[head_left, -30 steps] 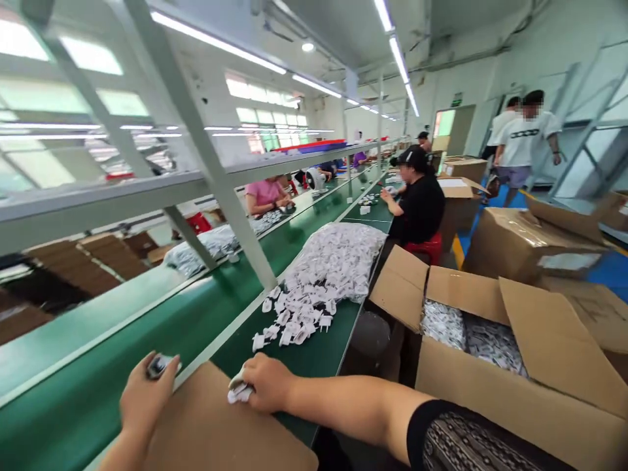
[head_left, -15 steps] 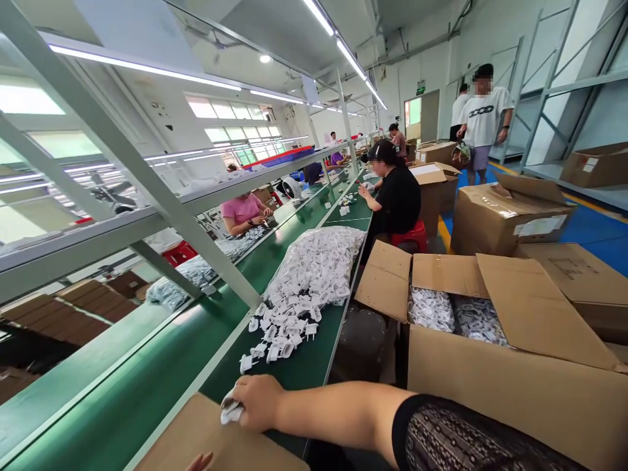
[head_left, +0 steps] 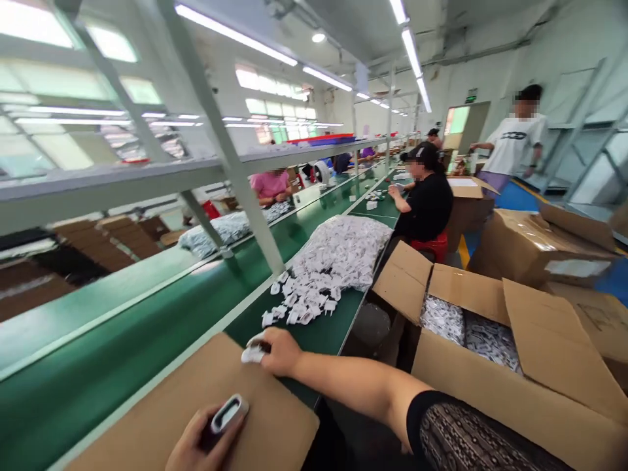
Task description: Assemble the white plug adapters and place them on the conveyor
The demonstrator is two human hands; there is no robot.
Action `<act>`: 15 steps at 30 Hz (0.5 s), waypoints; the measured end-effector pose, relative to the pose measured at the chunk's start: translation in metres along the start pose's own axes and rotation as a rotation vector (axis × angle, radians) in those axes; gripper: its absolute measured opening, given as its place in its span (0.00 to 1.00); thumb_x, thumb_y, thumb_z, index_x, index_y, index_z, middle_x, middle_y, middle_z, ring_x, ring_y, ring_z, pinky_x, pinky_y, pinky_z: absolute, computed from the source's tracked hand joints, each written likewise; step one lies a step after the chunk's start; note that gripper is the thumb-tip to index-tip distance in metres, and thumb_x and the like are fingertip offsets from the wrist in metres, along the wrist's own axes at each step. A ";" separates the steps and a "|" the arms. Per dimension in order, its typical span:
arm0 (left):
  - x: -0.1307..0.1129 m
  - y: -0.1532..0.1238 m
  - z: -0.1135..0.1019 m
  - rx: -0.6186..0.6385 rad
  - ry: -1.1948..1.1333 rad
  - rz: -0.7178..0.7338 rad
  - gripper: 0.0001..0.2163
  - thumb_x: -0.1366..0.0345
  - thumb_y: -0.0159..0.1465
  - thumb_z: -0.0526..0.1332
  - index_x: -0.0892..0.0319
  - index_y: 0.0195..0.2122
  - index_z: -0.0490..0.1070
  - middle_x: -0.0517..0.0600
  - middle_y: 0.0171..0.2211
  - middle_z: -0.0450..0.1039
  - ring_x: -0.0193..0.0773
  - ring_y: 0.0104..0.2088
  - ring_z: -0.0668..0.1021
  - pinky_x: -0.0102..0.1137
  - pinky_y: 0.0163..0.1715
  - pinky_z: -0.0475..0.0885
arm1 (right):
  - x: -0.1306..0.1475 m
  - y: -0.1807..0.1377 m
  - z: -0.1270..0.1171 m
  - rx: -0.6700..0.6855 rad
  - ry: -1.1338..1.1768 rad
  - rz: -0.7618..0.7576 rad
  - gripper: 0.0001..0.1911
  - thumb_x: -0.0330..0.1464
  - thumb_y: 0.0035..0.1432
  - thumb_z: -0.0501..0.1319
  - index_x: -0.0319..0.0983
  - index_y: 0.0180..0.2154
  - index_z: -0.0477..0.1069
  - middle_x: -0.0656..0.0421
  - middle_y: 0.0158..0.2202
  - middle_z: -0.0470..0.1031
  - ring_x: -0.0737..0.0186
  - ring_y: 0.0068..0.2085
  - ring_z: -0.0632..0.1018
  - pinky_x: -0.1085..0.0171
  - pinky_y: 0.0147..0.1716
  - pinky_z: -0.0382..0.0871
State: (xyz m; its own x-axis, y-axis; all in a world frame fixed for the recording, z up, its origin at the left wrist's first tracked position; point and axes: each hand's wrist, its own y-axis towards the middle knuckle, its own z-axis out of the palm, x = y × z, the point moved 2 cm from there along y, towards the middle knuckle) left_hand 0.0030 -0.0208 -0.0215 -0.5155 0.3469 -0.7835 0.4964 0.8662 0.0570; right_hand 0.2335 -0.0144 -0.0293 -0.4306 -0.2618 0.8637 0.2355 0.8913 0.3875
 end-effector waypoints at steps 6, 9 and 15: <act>-0.018 0.004 -0.003 -0.040 -0.051 0.153 0.19 0.45 0.63 0.64 0.56 0.43 0.77 0.53 0.42 0.78 0.46 0.43 0.79 0.38 0.47 0.75 | 0.027 0.007 -0.007 0.147 0.500 0.357 0.26 0.52 0.44 0.75 0.39 0.36 0.79 0.57 0.35 0.82 0.59 0.36 0.80 0.61 0.40 0.76; -0.013 0.006 -0.007 -0.076 -0.060 0.211 0.17 0.48 0.64 0.65 0.58 0.42 0.77 0.52 0.38 0.76 0.42 0.40 0.77 0.36 0.43 0.72 | 0.038 0.005 -0.005 0.299 0.578 0.445 0.28 0.48 0.40 0.78 0.39 0.41 0.80 0.55 0.38 0.83 0.57 0.39 0.82 0.61 0.40 0.77; -0.011 0.003 -0.009 -0.087 -0.128 0.268 0.16 0.52 0.63 0.67 0.60 0.41 0.76 0.52 0.36 0.75 0.41 0.38 0.75 0.34 0.39 0.70 | 0.057 -0.015 -0.006 0.321 0.392 0.331 0.24 0.44 0.47 0.77 0.39 0.44 0.80 0.53 0.42 0.83 0.53 0.42 0.83 0.56 0.44 0.79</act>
State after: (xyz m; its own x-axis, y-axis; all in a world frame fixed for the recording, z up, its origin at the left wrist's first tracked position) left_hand 0.0032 -0.0186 -0.0072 -0.2794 0.5241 -0.8045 0.5382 0.7794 0.3208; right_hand 0.2103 -0.0445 0.0165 -0.0121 -0.0136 0.9998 0.0013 0.9999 0.0136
